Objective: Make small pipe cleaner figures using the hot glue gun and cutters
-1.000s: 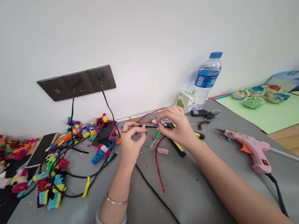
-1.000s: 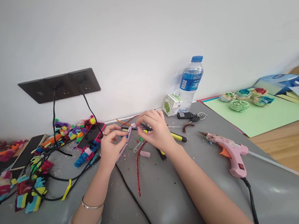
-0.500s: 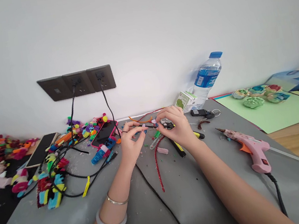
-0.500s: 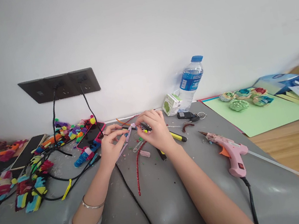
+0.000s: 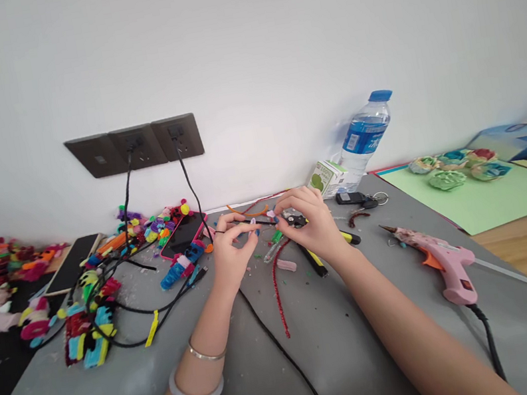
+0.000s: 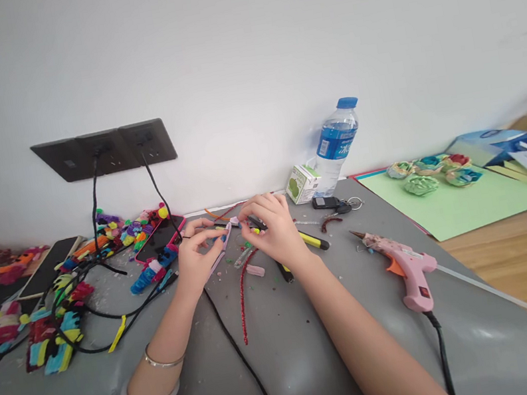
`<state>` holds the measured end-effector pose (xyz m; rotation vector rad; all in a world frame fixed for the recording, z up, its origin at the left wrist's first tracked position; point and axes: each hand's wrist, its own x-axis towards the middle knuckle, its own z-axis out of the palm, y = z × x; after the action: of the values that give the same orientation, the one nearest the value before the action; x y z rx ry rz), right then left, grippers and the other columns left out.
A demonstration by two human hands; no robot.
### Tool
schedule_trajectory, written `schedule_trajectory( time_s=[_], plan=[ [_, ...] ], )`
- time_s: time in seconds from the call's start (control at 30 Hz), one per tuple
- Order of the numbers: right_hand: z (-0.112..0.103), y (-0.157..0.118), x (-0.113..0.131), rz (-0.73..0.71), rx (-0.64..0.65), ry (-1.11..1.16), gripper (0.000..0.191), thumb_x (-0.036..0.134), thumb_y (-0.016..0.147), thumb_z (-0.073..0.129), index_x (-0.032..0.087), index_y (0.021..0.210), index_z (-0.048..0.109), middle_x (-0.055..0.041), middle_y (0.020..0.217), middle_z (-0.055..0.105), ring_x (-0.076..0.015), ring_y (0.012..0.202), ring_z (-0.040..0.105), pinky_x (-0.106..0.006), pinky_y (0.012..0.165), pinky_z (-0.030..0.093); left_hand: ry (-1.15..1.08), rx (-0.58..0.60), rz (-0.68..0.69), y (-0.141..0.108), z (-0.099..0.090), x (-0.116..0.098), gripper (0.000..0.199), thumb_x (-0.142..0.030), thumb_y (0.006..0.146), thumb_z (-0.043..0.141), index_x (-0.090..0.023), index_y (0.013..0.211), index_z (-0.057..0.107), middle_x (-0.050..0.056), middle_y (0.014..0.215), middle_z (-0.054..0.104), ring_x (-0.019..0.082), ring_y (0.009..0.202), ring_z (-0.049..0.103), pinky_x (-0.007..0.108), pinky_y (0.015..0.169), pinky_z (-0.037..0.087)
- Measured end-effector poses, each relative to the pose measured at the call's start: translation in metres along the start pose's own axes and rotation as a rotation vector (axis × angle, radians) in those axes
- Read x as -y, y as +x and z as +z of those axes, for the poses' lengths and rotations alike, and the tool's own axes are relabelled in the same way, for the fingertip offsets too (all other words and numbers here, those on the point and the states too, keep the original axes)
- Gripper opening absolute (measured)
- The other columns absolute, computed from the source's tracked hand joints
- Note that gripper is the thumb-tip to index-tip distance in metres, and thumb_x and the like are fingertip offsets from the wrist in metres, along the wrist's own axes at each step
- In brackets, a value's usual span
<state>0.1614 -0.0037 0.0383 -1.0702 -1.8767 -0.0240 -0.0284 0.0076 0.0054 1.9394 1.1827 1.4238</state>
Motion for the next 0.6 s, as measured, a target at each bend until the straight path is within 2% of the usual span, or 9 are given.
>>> schedule_trajectory(
  time_s=[0.27,0.6],
  plan=[
    [0.0003,0.0004,0.0002,-0.004,-0.002,0.0,0.018,0.009,0.083,0.059,0.026,0.084,0.056,-0.0008,0.089,0.069,-0.0236,0.09,0.063,-0.042,0.086,0.038,-0.003,-0.036,-0.043,-0.0001,0.0002,-0.0029,0.016,-0.009,0.075,0.069,-0.023,0.078,0.076,0.005,0.104,0.061,0.019,0.095,0.06,0.027,0.069,0.048],
    [-0.0002,0.0002,0.0006,-0.006,-0.002,0.001,0.017,0.009,0.084,0.059,0.026,0.085,0.056,-0.0004,0.09,0.069,-0.0236,0.091,0.063,-0.042,0.086,0.038,-0.02,-0.008,-0.064,0.0004,0.0018,-0.0004,0.012,-0.008,0.072,0.067,-0.02,0.074,0.069,0.006,0.106,0.062,0.018,0.093,0.061,0.027,0.067,0.046]
  ],
)
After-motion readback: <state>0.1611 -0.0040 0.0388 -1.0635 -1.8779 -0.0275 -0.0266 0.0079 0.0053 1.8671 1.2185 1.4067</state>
